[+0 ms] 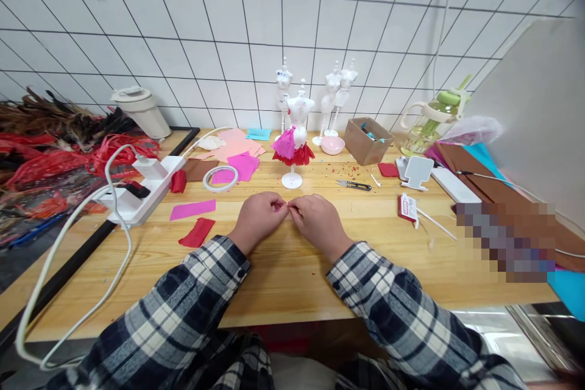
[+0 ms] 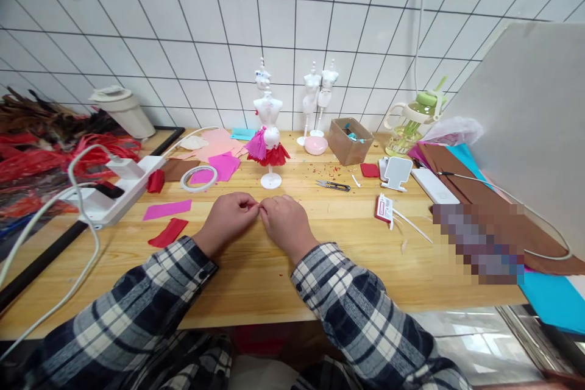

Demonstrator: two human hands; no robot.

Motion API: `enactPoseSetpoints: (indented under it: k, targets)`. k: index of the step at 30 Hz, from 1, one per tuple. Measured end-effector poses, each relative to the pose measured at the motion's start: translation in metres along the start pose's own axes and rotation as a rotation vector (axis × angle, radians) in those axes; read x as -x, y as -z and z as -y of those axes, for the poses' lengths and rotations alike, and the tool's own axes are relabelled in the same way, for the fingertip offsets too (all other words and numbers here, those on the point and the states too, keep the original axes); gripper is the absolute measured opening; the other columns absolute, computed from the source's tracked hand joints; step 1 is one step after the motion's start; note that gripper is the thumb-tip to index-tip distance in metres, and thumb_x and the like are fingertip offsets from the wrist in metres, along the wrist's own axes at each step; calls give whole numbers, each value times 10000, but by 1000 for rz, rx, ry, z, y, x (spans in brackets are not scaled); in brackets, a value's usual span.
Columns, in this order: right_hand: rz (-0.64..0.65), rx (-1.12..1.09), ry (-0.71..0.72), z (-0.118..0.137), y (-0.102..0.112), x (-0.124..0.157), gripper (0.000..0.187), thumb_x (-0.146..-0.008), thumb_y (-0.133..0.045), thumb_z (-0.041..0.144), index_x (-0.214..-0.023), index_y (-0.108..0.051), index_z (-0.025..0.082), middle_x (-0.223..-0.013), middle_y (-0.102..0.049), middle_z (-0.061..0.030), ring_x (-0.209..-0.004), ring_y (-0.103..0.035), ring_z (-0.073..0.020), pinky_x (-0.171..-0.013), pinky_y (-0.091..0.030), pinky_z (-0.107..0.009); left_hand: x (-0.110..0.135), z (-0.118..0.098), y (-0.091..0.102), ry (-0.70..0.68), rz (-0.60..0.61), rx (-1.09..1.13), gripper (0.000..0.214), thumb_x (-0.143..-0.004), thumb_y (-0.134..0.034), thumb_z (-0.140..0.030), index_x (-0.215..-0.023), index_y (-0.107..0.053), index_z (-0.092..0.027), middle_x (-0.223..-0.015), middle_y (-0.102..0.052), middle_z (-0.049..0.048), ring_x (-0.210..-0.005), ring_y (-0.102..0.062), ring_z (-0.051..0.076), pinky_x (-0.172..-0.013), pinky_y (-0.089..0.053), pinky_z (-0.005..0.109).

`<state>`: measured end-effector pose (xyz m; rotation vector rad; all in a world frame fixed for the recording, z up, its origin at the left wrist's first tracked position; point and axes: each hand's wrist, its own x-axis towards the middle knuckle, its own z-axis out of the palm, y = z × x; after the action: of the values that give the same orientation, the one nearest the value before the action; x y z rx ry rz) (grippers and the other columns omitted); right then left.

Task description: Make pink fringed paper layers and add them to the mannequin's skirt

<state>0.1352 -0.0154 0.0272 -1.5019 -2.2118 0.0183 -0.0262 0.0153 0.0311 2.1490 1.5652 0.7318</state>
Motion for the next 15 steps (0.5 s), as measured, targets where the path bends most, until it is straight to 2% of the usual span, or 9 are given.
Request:
enactPoseSetpoints:
  k: [5, 9, 11, 15]
  targets:
    - [-116, -82, 16, 2, 3, 3, 208, -970, -505, 267, -953, -701, 200, -911, -739, -52, -851, -636, -195, -774, -432, -306, -1, 0, -6, 231, 62, 612, 247, -720, -654, -394, -643, -658, -160, -473, -545, -28, -444, -440, 103, -481, -334, 240]
    - [-198, -133, 15, -1, 5, 3, 197, -963, -519, 269, -967, -705, 204, -939, -745, -58, -866, -647, -189, -791, -447, -302, -2, -1, -10, 303, 101, 1046, 258, -665, -746, -383, -678, -652, -142, -616, -637, 10, -527, -512, 97, -503, -360, 223]
    - [-231, -152, 2, -2, 6, 3, 194, -956, -527, 265, -955, -710, 203, -915, -745, -59, -842, -648, -185, -784, -452, -299, -2, -1, -9, 323, 116, 1159, 289, -651, -783, -388, -718, -662, -134, -688, -676, 33, -570, -544, 100, -531, -385, 224]
    - [-256, -206, -9, -4, 7, 2, 191, -944, -540, 256, -926, -723, 203, -877, -747, -56, -817, -655, -181, -768, -462, -293, -3, 1, -6, 323, 116, 1185, 312, -656, -808, -397, -746, -672, -131, -722, -692, 40, -569, -540, 95, -533, -384, 225]
